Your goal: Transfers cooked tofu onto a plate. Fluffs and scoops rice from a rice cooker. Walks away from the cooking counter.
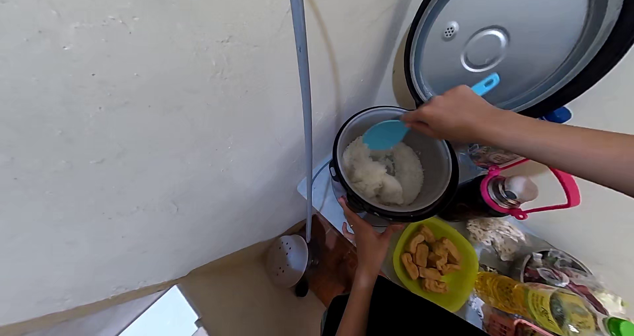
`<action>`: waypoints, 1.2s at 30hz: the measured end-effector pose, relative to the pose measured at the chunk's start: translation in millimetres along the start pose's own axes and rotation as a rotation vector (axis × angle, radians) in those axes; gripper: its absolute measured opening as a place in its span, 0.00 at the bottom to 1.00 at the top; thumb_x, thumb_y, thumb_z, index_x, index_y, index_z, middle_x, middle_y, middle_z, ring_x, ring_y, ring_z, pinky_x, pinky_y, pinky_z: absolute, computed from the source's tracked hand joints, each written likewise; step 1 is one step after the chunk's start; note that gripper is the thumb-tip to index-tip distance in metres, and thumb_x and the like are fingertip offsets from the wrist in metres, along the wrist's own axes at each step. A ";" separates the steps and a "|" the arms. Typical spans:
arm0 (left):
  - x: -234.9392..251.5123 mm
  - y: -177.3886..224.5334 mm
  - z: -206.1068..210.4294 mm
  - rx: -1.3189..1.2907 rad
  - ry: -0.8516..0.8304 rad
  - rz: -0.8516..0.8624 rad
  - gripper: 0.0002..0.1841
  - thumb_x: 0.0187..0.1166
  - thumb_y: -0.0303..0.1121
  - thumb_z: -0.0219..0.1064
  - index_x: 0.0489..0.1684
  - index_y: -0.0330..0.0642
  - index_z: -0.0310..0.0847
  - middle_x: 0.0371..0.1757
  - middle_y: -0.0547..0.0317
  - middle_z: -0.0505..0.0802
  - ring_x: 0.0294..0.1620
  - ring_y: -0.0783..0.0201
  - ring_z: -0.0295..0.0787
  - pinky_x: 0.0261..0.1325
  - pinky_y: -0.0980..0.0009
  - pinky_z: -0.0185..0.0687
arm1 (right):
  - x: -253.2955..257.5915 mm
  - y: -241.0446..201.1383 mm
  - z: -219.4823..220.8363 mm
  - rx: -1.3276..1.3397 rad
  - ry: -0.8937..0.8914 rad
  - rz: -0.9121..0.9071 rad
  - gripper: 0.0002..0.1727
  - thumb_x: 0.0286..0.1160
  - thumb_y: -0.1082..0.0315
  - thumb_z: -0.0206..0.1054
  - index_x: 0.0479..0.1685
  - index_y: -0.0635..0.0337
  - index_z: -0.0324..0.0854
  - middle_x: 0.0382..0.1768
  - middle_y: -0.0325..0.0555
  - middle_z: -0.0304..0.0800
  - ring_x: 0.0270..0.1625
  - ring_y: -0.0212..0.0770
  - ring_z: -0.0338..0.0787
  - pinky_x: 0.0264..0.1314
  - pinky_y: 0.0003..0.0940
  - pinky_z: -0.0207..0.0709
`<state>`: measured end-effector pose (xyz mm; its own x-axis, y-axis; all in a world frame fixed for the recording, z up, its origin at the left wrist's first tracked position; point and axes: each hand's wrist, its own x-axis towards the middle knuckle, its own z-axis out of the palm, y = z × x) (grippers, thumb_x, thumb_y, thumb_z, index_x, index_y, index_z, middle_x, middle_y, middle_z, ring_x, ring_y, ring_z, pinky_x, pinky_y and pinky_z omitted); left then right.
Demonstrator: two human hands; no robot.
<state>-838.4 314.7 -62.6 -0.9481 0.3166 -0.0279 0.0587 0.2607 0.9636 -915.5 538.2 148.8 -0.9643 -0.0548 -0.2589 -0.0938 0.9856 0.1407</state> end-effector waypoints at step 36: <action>5.4 9.9 4.5 0.065 0.002 -0.053 0.77 0.47 0.46 0.90 0.94 0.30 0.24 0.95 0.31 0.44 0.96 0.41 0.40 0.83 0.25 0.20 | 52.7 -3.7 60.2 -0.091 -0.251 0.170 0.18 0.87 0.80 0.52 0.69 0.70 0.77 0.47 0.69 0.89 0.53 0.71 0.90 0.50 0.63 0.81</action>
<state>-841.6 323.1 -54.4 -0.9511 0.2990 -0.0776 0.0289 0.3360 0.9414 -951.1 541.3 77.1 -0.8781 0.1614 -0.4504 0.0303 0.9582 0.2843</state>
